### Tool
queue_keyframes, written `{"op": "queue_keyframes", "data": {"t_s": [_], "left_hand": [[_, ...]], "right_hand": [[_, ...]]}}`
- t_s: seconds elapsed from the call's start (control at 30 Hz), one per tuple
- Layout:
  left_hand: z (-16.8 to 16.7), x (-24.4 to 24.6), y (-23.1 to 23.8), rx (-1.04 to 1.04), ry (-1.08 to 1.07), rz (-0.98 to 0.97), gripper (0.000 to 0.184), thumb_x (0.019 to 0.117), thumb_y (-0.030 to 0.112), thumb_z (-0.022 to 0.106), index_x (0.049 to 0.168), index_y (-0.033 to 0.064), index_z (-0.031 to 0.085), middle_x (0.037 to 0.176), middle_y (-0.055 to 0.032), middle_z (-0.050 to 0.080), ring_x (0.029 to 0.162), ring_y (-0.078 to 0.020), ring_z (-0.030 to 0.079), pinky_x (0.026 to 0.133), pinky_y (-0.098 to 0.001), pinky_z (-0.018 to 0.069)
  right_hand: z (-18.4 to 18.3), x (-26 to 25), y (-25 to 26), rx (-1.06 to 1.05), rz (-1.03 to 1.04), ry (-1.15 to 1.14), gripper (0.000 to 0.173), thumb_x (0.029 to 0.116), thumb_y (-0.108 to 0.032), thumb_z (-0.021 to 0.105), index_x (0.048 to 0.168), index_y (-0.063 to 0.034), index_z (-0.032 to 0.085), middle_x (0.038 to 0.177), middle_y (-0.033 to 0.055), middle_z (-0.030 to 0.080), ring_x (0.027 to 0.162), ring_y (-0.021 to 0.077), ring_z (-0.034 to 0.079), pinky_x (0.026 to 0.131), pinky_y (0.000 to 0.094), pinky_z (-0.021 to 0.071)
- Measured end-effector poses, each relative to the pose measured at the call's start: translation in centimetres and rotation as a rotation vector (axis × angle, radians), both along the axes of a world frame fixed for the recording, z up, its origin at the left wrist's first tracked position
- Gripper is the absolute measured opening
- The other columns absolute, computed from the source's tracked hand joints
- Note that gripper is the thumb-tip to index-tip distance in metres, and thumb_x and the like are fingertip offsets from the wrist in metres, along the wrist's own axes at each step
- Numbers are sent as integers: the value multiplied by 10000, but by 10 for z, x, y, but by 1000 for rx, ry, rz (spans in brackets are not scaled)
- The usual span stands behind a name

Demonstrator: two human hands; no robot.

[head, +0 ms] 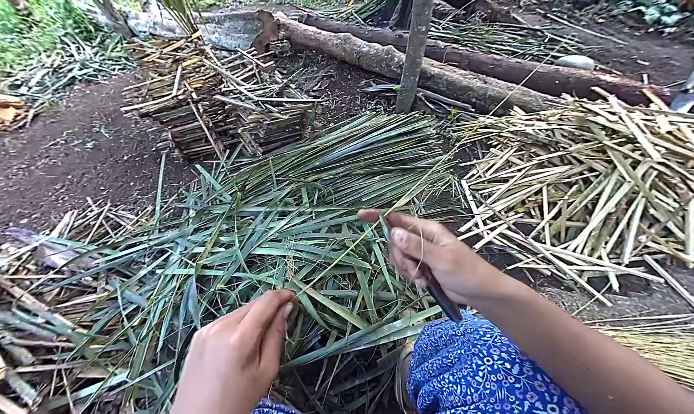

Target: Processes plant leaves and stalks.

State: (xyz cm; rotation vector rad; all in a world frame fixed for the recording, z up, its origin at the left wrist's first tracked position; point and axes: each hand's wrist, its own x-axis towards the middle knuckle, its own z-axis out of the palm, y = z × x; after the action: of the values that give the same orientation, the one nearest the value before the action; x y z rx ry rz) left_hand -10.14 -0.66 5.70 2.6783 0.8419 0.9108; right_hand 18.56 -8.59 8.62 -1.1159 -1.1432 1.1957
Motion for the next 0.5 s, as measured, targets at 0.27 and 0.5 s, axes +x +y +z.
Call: {"op": "queue_keyframes", "data": {"t_s": [0.27, 0.5], "left_hand": [[3, -25, 20, -8, 102, 120, 366, 1055, 304, 421, 1049, 101, 726, 762, -46, 701, 612, -185, 651, 536, -418, 500], [9, 25, 3, 51, -82, 91, 306, 1043, 326, 521, 1066, 103, 730, 816, -15, 717, 664, -123, 650, 601, -324, 527]], "right_hand": [[4, 40, 2, 149, -466, 135, 424, 1120, -301, 263, 1417, -187, 543, 569, -75, 426, 430, 7, 411, 429, 142, 393], [-10, -15, 2, 93, -75, -83, 411, 1055, -230, 442, 1450, -151, 523, 643, -113, 492, 519, -34, 478, 498, 128, 435]]}}
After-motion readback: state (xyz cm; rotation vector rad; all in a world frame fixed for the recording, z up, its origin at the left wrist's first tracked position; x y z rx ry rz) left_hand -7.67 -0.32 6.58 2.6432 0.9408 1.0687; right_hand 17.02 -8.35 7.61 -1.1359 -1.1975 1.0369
